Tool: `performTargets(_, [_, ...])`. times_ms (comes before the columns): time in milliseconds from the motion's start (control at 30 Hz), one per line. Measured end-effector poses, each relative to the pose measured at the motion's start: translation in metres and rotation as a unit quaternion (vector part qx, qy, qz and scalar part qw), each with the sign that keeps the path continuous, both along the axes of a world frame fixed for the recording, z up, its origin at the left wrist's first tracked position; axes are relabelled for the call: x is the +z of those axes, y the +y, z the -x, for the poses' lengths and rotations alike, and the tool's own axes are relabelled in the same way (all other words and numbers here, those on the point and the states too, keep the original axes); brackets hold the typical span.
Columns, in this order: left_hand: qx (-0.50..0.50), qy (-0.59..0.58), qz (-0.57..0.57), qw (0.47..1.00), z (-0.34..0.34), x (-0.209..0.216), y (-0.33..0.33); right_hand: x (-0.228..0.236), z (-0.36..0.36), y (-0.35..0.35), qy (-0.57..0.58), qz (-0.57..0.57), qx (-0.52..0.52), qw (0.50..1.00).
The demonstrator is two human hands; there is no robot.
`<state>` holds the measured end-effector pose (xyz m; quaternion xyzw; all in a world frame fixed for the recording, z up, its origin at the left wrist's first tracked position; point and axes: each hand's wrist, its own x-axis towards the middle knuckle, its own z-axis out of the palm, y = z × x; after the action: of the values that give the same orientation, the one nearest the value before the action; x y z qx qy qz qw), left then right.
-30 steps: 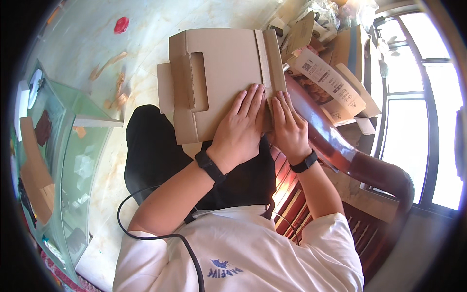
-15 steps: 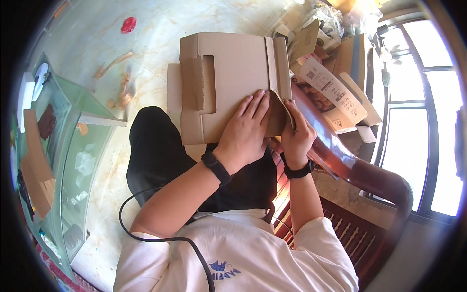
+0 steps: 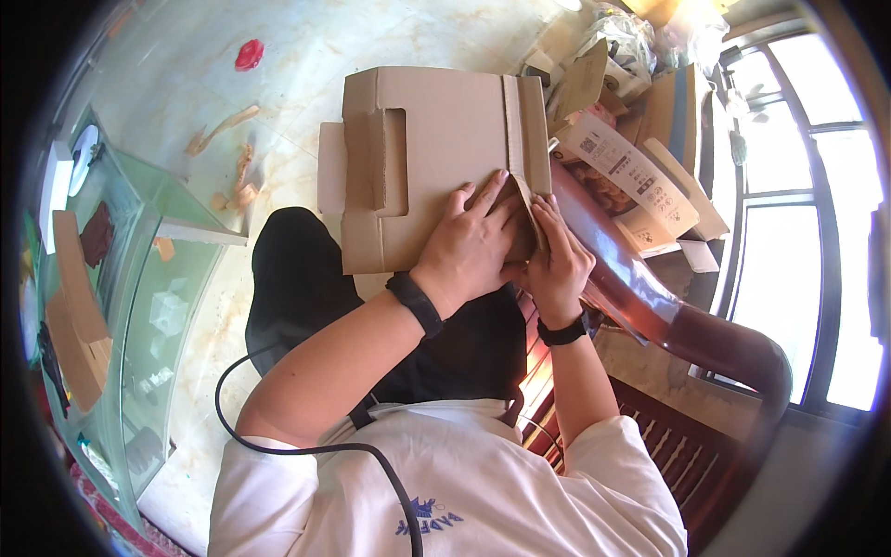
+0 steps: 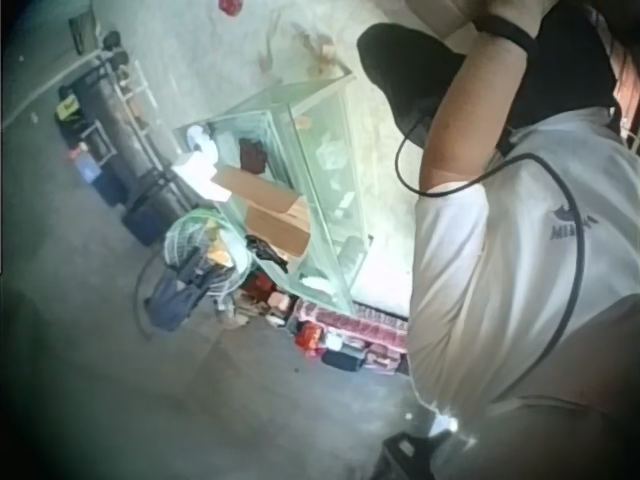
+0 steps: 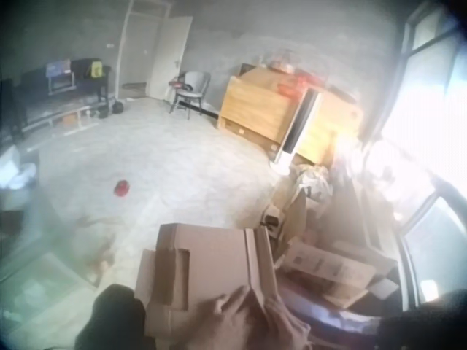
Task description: The person assembles a flat-packed cardboard box by folding and interlocking its flaps. They then place the assembled box on a nearby chair and briefly handle a small rectangular object on a wooden cabinet.
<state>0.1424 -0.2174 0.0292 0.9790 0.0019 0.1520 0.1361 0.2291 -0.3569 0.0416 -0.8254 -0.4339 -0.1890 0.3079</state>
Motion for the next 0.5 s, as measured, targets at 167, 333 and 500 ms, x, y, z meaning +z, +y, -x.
performTargets(167, [0.006, 0.012, 0.008, 1.000, -0.009, 0.002, 0.003, 0.001, 0.004, 0.001, 0.012, -0.010, 0.005, 1.000])
performTargets(333, [0.010, 0.019, 0.002, 1.000, -0.012, 0.003, 0.003, 0.000, 0.005, 0.001, 0.018, -0.027, 0.003, 0.999])
performTargets(500, [0.020, 0.017, 0.064, 0.998, -0.019, 0.001, 0.003, 0.000, 0.011, -0.001, 0.032, -0.046, 0.001, 0.998])
